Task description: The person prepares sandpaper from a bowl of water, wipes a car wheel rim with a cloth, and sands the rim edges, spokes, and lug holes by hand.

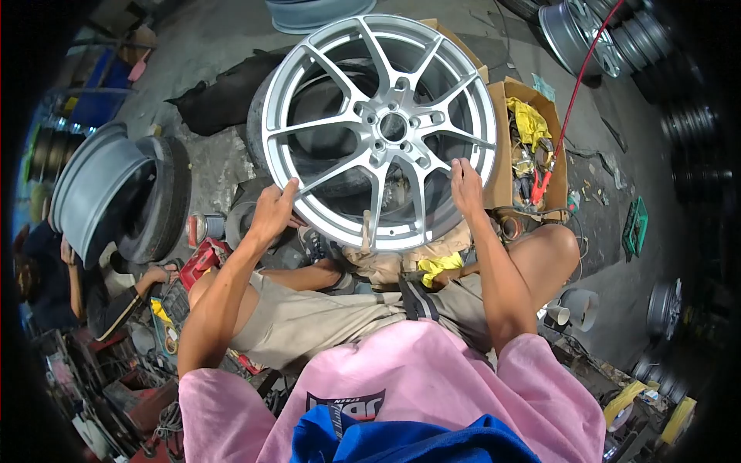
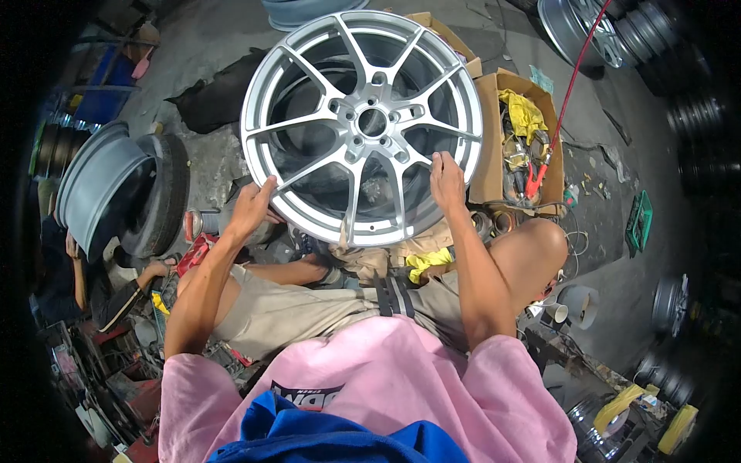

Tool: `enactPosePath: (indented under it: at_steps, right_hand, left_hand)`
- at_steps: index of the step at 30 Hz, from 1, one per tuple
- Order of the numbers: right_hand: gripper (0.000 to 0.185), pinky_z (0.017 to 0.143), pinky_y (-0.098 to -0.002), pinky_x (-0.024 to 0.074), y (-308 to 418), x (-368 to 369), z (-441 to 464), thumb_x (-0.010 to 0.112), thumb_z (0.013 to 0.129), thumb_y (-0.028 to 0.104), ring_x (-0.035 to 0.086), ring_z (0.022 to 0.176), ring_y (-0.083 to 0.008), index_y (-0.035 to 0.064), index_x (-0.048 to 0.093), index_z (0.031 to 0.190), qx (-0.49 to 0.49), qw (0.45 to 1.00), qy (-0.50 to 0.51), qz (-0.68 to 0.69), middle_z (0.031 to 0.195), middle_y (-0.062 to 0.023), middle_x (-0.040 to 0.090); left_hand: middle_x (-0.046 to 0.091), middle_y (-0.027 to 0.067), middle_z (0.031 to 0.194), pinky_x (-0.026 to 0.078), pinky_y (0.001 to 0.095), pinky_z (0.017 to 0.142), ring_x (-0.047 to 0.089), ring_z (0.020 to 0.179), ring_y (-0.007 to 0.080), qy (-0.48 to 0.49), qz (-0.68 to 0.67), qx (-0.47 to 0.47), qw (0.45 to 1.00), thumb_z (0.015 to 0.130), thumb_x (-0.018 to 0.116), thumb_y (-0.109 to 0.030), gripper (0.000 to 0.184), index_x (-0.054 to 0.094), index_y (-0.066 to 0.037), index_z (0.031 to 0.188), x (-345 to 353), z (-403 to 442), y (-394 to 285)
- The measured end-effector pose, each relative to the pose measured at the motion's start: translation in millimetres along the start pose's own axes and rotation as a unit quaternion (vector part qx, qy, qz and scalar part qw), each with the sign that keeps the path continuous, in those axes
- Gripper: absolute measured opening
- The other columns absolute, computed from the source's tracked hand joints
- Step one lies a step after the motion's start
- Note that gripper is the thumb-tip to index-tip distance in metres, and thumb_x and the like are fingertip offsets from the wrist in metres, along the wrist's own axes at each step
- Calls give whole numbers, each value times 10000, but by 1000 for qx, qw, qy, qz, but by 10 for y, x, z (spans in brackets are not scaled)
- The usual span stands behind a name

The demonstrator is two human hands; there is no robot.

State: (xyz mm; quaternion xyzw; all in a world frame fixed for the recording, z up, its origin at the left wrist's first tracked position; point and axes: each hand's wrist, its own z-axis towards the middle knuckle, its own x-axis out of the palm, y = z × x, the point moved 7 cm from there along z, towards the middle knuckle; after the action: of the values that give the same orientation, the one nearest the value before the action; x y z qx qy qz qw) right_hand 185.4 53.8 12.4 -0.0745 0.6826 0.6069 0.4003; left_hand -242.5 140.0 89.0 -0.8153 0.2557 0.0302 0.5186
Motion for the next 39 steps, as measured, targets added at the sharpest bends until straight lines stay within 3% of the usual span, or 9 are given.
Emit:
enactPosePath:
  at_steps: [2, 5, 10, 16, 22, 24, 25, 29, 39]
  right_hand:
    - [360, 758, -538, 480, -18, 68, 13, 476, 1122, 314, 606, 849, -539, -12, 571, 1000, -2, 1000, 2, 27, 849, -297, 641]
    - [438, 712, -416, 572, -45, 119, -75, 459, 1142, 358, 722, 802, -270, -47, 585, 1032, 33, 998, 45, 9, 873, -208, 678]
    - [349, 713, -354, 565, 325, 561, -604, 490, 1138, 369, 712, 853, -188, 32, 580, 1147, 135, 955, 154, 215, 1028, -115, 730]
    - [275, 721, -314, 573, 810, 1067, -1025, 528, 1124, 303, 732, 836, -174, 38, 602, 1125, 210, 867, 237, 385, 935, -93, 731]
    - [239, 754, -334, 548, 1210, 251, -679, 592, 1090, 204, 687, 866, -191, -7, 695, 1136, 12, 968, 221, 119, 951, -96, 673]
    - [181, 752, -361, 529, 1499, -132, -474, 634, 1044, 122, 690, 887, -238, -8, 722, 1133, -131, 984, 122, -11, 944, -141, 643]
    - [171, 780, -390, 530, 1515, -204, -379, 665, 998, 67, 677, 901, -299, -3, 738, 1136, -154, 985, 73, -10, 980, -158, 635]
    - [278, 807, -422, 531, 1530, -24, -166, 706, 939, 53, 639, 934, -324, 30, 742, 1213, -319, 940, 70, -95, 1040, -125, 641]
    - [299, 850, -398, 435, 1545, 331, -65, 738, 923, 174, 551, 1032, -251, 60, 759, 1198, -378, 902, 97, -187, 1061, -33, 622]
  left_hand:
    - [722, 183, 783, 604, 324, 499, 765, 650, 274, -10, 20, -4, 1000, 1105, 528, -418, 575, 640, 144, 1047, -58, 25, 7]
    - [705, 187, 740, 588, 356, 503, 748, 624, 277, -49, 72, 12, 996, 1098, 538, -450, 589, 649, 118, 992, -210, 197, -121]
    - [681, 216, 769, 506, 479, 755, 720, 798, 363, -219, 217, 223, 925, 1038, 597, -557, 603, 676, 18, 875, -919, 853, -852]
    - [743, 176, 849, 524, 431, 789, 726, 843, 351, -280, 192, 285, 896, 1003, 659, -456, 450, 744, -15, 1021, -937, 1465, -1492]
    - [698, 135, 762, 514, 375, 778, 637, 745, 241, -215, 186, 264, 922, 976, 681, -569, 568, 763, -7, 983, -905, 1506, -1530]
    - [707, 148, 783, 518, 399, 804, 669, 785, 289, -223, 232, 239, 916, 983, 607, -658, 661, 767, -16, 989, -901, 1529, -1509]
    - [740, 217, 884, 525, 463, 879, 717, 924, 392, -210, 245, 224, 919, 984, 526, -727, 758, 763, -8, 1031, -888, 1543, -1517]
    - [738, 300, 1004, 506, 531, 953, 688, 1079, 497, -256, 260, 253, 896, 999, 485, -727, 787, 750, 9, 1082, -839, 1642, -1532]
    - [717, 350, 1070, 492, 552, 981, 657, 1114, 537, -238, 272, 259, 896, 1026, 444, -709, 794, 745, 22, 1101, -771, 1642, -1530]
